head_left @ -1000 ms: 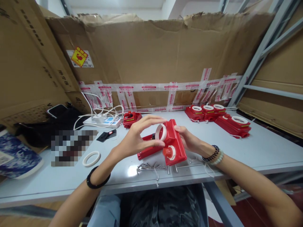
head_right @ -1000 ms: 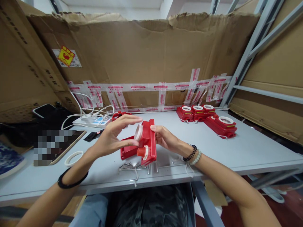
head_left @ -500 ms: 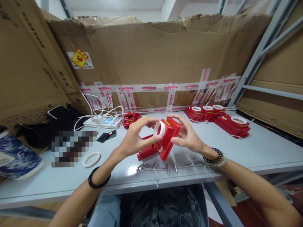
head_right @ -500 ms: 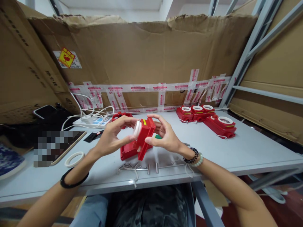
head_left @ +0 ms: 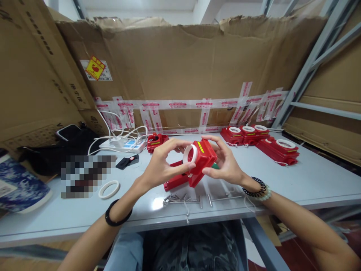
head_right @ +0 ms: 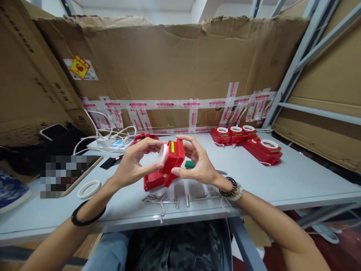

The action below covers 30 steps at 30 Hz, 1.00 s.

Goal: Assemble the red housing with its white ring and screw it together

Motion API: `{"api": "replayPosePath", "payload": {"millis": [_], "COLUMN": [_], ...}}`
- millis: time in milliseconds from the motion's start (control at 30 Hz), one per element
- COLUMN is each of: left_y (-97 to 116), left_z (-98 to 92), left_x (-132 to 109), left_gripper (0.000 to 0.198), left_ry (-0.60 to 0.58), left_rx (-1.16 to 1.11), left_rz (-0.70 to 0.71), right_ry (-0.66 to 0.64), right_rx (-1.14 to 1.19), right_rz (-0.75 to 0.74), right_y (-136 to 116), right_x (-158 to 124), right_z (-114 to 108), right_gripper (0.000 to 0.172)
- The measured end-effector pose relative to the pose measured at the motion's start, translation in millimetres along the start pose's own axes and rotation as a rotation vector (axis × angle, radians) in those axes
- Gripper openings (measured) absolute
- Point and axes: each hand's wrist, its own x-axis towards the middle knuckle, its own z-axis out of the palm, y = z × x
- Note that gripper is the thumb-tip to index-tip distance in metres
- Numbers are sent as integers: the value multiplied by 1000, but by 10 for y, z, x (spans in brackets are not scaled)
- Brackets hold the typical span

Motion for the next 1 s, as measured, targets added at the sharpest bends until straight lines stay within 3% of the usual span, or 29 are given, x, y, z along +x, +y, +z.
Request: {"api": "replayPosePath", "payload": {"millis": [467,667,1000], "left_y": [72,83,106], "left_z": [-72,-56,-61], "left_x": [6,-4,4], "left_gripper": [50,43,43], "left_ry": [-74,-4,6], "left_rx": [-22,-40,52], "left_rz": [56,15,25], "right_ry": [26,27,0], "right_rx": [40,75,82], "right_rz": [105,89,82], "right_y": [-24,-36,-42], "right_x": [10,-1,-12], "right_z": [-13,8,21], "right_gripper": [67,67,69]}}
